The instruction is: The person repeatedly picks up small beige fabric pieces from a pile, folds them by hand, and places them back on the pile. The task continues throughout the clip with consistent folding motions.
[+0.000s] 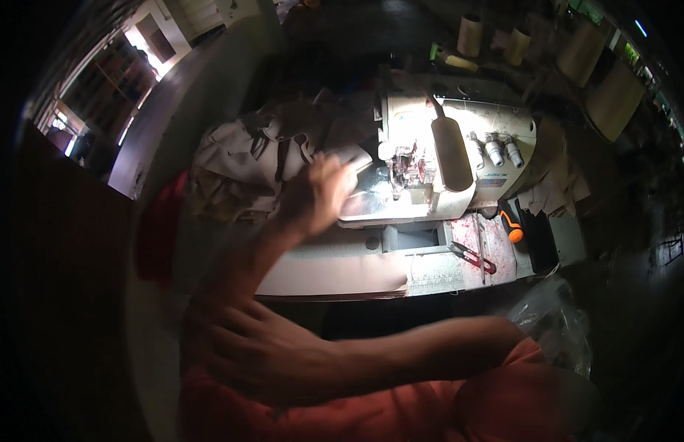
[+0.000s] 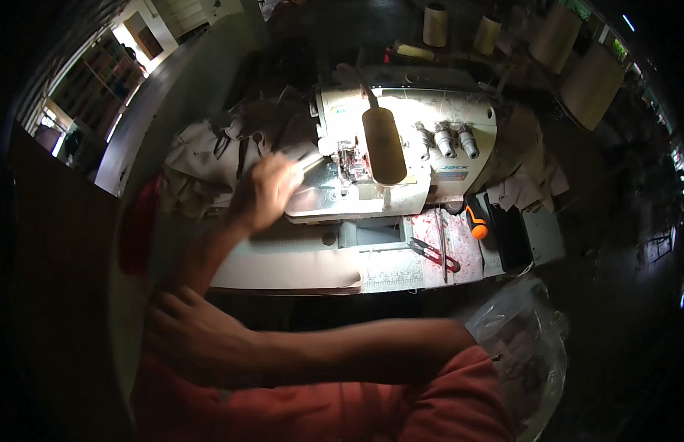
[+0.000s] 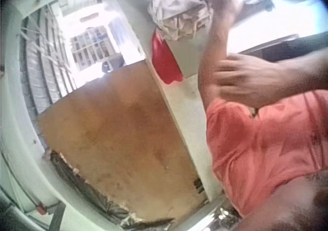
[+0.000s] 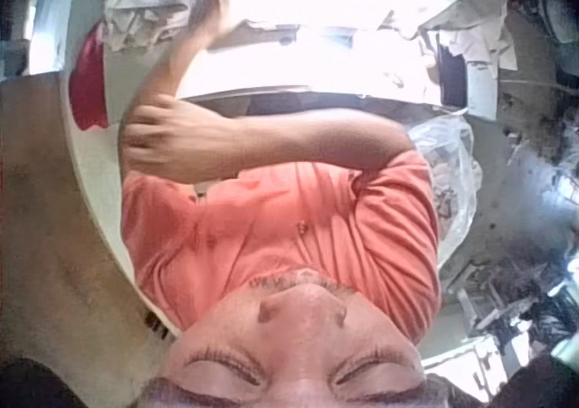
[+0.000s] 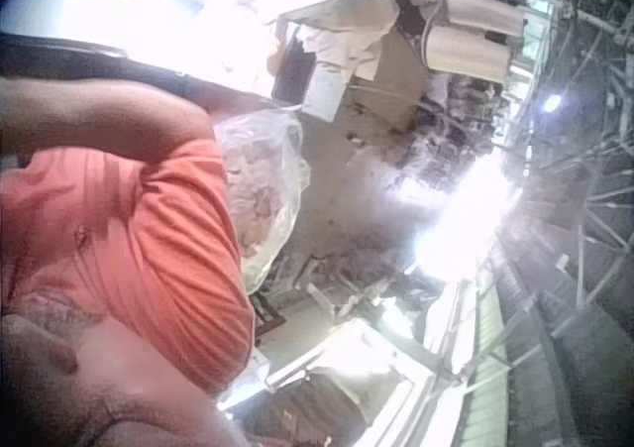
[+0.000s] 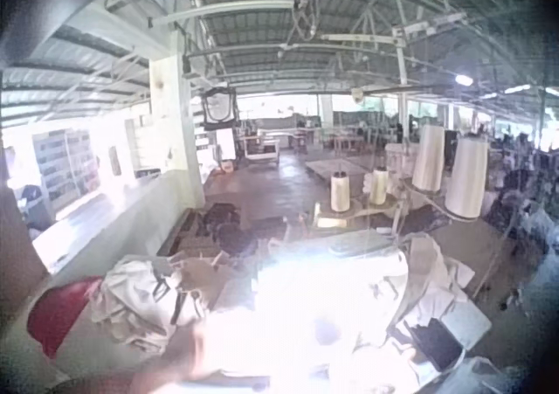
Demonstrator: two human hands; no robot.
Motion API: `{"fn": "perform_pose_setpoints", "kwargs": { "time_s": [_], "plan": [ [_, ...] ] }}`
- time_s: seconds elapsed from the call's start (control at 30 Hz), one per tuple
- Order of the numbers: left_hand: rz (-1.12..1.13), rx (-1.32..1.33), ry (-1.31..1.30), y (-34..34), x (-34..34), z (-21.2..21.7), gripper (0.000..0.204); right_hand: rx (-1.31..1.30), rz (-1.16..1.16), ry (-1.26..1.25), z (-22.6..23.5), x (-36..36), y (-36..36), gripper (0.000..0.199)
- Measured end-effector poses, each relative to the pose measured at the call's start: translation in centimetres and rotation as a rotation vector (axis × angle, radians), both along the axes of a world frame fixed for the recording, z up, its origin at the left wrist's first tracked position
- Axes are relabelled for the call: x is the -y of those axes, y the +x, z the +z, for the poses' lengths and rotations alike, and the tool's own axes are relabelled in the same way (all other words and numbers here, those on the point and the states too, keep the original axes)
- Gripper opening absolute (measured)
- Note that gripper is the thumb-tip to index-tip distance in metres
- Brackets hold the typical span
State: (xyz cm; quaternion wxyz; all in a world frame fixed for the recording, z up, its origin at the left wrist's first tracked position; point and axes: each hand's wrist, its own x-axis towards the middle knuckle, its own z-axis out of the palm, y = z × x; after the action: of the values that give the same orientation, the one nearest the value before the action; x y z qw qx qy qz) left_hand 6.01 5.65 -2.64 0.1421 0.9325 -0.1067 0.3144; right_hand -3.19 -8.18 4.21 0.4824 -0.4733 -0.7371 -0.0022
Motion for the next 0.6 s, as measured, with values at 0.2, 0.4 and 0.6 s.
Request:
{"fn": "perform_pose_setpoints", "kwargs": {
  "time_s": [0.2,0.4,0.6],
  "plan": [
    [-0.132,-0.201,-0.252,-7.5,8.7,-3.1,0.011,-0.591,-0.074,-0.436,-6.9,9.2,4.0,0.009],
    [0.13,-0.364,-0.529,-4.5,8.9,-8.5,0.019,-0.514,-0.436,-0.578,-10.1,12.9,6.8,0.009],
    [-0.062,-0.132,-0.702,-4.8,8.5,-8.0,0.007,-0.63,-0.699,-0.458,-11.5,11.3,11.4,0.014]
  ]
}}
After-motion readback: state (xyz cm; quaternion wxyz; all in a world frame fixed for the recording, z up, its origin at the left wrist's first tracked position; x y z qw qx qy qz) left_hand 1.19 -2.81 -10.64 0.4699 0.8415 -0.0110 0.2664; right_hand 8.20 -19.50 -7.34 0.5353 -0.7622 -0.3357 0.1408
